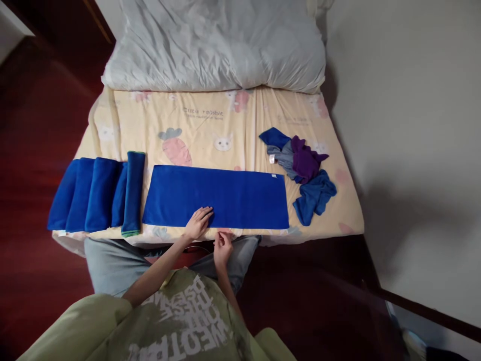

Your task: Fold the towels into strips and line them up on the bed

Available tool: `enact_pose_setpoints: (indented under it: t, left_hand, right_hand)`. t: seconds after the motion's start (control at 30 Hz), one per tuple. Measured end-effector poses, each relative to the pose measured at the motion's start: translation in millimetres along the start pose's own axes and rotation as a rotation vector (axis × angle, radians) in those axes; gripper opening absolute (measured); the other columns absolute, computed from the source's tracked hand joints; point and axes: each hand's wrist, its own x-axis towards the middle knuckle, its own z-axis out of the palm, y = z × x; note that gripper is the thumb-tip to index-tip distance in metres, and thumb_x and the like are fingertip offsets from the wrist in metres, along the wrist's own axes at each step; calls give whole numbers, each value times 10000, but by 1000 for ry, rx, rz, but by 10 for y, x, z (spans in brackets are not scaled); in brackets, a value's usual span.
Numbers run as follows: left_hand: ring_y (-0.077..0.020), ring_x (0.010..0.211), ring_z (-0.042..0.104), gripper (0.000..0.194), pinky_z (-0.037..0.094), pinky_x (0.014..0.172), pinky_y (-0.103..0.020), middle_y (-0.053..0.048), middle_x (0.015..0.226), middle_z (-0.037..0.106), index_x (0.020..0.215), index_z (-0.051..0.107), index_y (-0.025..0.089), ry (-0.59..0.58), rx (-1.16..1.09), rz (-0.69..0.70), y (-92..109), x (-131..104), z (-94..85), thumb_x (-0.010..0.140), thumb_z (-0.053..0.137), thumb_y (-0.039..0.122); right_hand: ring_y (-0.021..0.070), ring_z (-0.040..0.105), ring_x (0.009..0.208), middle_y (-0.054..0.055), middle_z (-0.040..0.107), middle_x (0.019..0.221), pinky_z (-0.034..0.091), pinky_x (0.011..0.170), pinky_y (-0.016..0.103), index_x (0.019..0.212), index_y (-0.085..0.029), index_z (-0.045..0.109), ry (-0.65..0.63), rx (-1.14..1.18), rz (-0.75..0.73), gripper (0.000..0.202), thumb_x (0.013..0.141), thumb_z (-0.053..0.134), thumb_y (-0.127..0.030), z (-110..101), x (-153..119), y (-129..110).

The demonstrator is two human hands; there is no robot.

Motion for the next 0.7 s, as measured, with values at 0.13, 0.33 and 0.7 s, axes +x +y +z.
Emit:
enact_pose_setpoints:
  t: [0.13,0.33,0.7]
  left_hand:
    - [-229,1397,480,447,397,1177,-497,-100,1456,570,1381,588,190,65,-42,-29,-9,-104,21,998,360,172]
    - [-230,1392,481,421,395,1165,-489,-113,1440,582,1355,599,171,66,-48,-16,-10,-79,7,992,387,173]
    - [-225,1273,526,335,406,1084,-435,-96,1340,632,1222,644,180,24,-31,-135,58,-6,-74,982,411,167]
  right_hand:
    - [214,630,552,61,731,799,562,567,395,1050,-197,692,27,278,203,540,789,656,-669,164,-33,3]
    - [159,587,499,81,748,817,520,513,322,918,-170,670,46,349,253,507,736,713,-642,274,231,-83]
    - [183,610,432,45,692,583,482,442,287,727,-229,529,78,381,191,362,777,655,-566,337,219,41]
